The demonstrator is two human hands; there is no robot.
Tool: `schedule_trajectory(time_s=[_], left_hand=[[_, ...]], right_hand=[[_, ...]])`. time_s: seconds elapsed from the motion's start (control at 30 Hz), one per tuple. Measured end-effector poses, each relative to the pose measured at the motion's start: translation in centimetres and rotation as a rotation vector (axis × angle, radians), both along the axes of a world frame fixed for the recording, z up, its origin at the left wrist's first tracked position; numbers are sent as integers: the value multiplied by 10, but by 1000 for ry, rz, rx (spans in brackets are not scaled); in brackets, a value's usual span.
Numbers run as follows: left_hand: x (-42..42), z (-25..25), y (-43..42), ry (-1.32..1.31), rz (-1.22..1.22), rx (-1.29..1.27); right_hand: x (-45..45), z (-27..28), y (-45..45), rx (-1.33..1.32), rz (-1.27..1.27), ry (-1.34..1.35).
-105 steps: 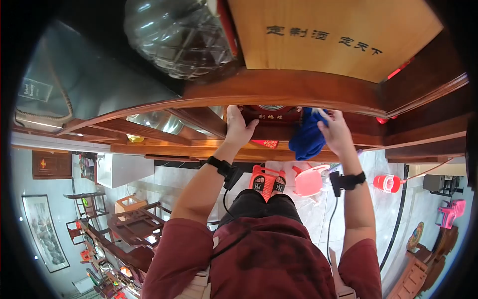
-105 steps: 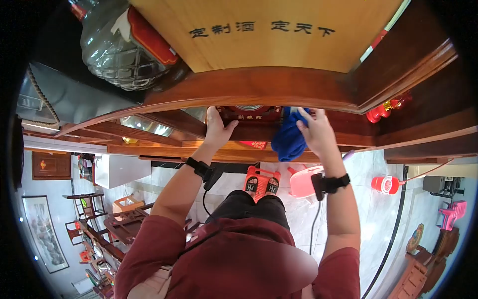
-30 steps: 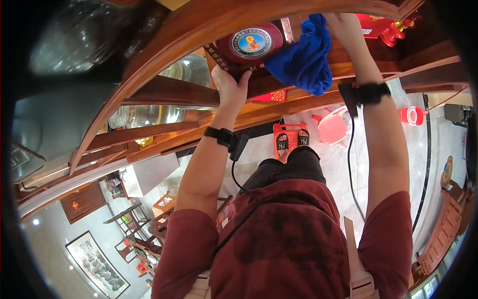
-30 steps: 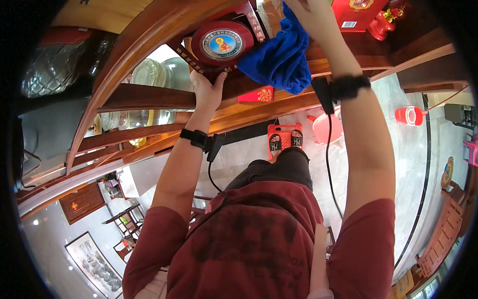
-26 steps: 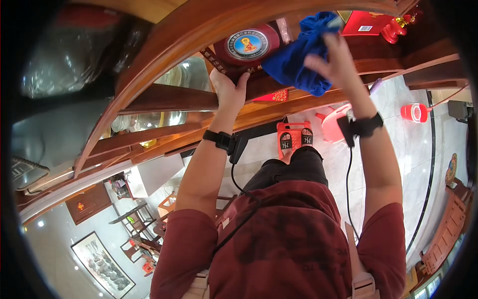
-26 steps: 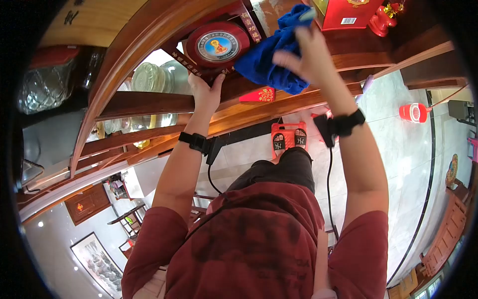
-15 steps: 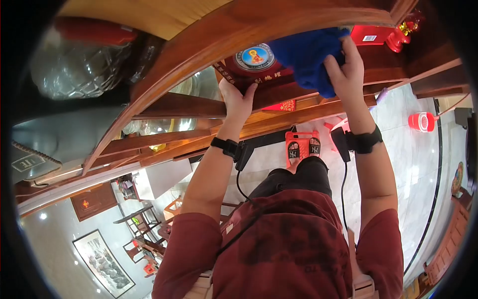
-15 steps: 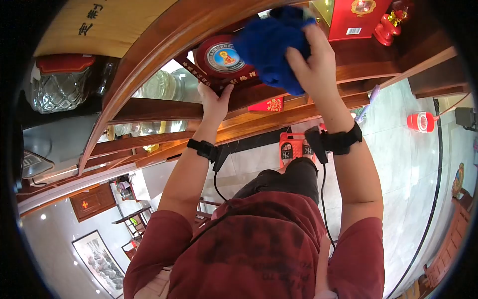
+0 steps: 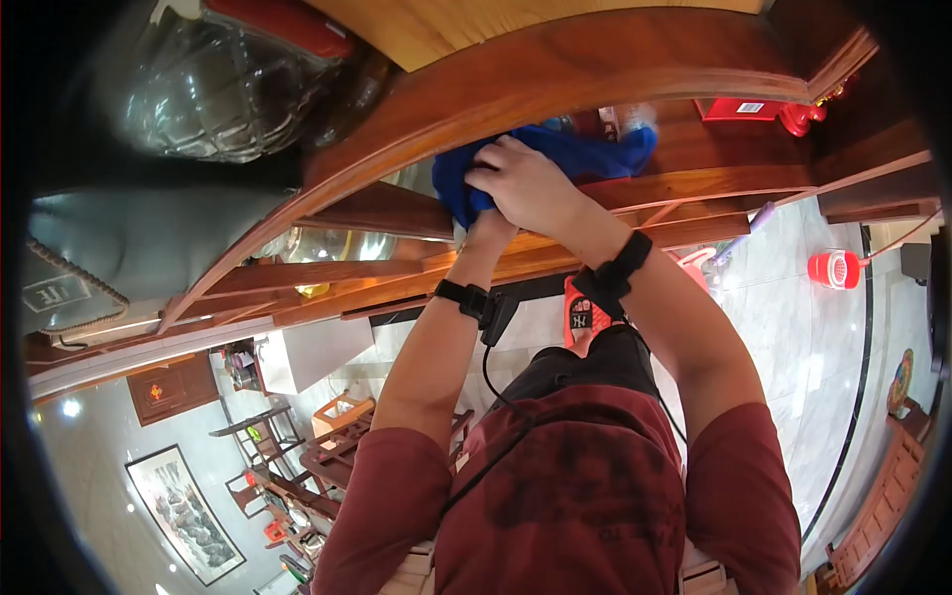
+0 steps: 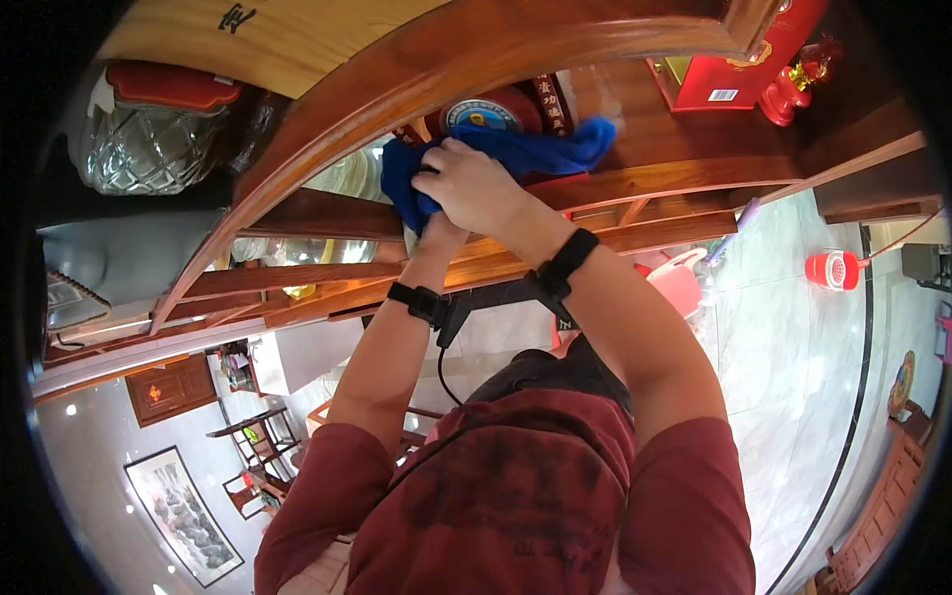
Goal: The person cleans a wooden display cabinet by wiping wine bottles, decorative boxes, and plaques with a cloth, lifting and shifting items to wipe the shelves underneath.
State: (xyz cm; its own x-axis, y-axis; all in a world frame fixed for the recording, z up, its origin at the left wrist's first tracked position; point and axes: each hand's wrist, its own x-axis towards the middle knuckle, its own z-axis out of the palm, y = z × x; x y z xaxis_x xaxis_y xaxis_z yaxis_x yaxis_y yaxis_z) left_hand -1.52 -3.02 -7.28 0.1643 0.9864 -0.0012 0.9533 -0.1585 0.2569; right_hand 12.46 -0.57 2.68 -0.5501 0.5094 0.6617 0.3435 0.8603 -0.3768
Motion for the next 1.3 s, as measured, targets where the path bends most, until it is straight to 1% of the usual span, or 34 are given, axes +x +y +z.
schedule_trajectory(time_s=[0.03, 0.07, 0.13, 0.17, 0.23, 0.27, 0.3, 0.37, 0.4, 0.43, 0.47, 0.5, 0.53, 0.57, 0.6, 0.63, 0.67, 0.7, 0.73, 0.77, 0.8, 0.83, 0.87, 0.9, 0.93, 0.97, 1.0, 1.03, 1.07, 1.1, 1.17, 1.2, 1.23, 1.3], left_hand=[[1, 0, -4, -39, 48, 54], [4, 0, -4, -80, 88, 113], [17, 9, 3, -175, 163, 240], [20, 14, 2, -182, 152, 242], [21, 45, -9, -522, 31, 142], [16, 36, -5, -268, -68, 290], [22, 48, -6, -271, -76, 289], [37, 83, -15, -676, 96, 180], [30, 71, -15, -661, 86, 301], [26, 58, -13, -657, 77, 297], [23, 46, -9, -732, 111, 300], [19, 38, -6, -806, 144, 302], [15, 34, -4, -731, 122, 332], [13, 30, -3, -726, 114, 330], [15, 34, -4, -742, 147, 329], [16, 38, -5, -758, 181, 329], [17, 41, -7, -794, 236, 302], [24, 53, -6, -790, 232, 302], [30, 61, -5, -857, 289, 336], [36, 70, -5, -924, 348, 369], [41, 77, -3, -1016, 415, 335], [41, 78, -1, -1012, 413, 334], [41, 80, 1, -1086, 446, 293], [42, 82, 5, -1160, 475, 253], [39, 67, 10, -1237, 480, 316], [38, 66, 12, -1235, 470, 313], [38, 67, 12, -1238, 509, 332], [47, 81, 10, -1243, 547, 353], [56, 97, 4, -1279, 601, 266], [47, 83, 8, -1252, 588, 269], [68, 102, 7, -1365, 771, 256], [64, 96, 9, -1386, 819, 259], [53, 83, 12, -1407, 865, 262], [26, 52, 15, -1133, 720, 380]], right_hand=[[0, 1, -5, -45, -42, 12], [7, 3, -6, -76, -56, -35], [21, 7, -7, -38, -60, -74], [30, 8, -5, -2, -56, -114], [52, 17, 3, 49, -83, -115], [64, 19, 8, 100, -97, -114], [76, 17, 16, 79, -80, -41], [103, 27, 22, 121, -216, 55], [115, 32, 26, 121, -225, 58], [125, 37, 29, 81, -252, 158], [132, 41, 30, 41, -279, 260], [136, 44, 30, 41, -288, 266], [140, 47, 30, 56, -354, 343], [143, 50, 30, 71, -418, 419], [149, 55, 32, 134, -453, 419], [153, 58, 35, 135, -458, 424], [157, 60, 38, 76, -500, 520], [161, 61, 42, 15, -540, 616], [161, 53, 50, -1, -709, 773], [162, 45, 53, -3, -710, 776], [163, 43, 55, -170, -581, 842], [163, 40, 56, -334, -448, 904], [157, 22, 61, -449, -428, 938], [149, 3, 60, -443, -432, 944], [142, -15, 57, -343, -419, 846], [139, -24, 53, -245, -408, 748], [142, -26, 46, -239, -417, 753], [147, -26, 38, -558, -430, 821], [153, -27, 36, -878, -434, 880], [161, -37, 41, -866, -443, 893], [180, -57, 54, -762, -454, 961], [185, -54, 55, -887, -434, 1125], [191, -59, 60, -859, -446, 1142], [199, -72, 74, -887, -352, 1075]])
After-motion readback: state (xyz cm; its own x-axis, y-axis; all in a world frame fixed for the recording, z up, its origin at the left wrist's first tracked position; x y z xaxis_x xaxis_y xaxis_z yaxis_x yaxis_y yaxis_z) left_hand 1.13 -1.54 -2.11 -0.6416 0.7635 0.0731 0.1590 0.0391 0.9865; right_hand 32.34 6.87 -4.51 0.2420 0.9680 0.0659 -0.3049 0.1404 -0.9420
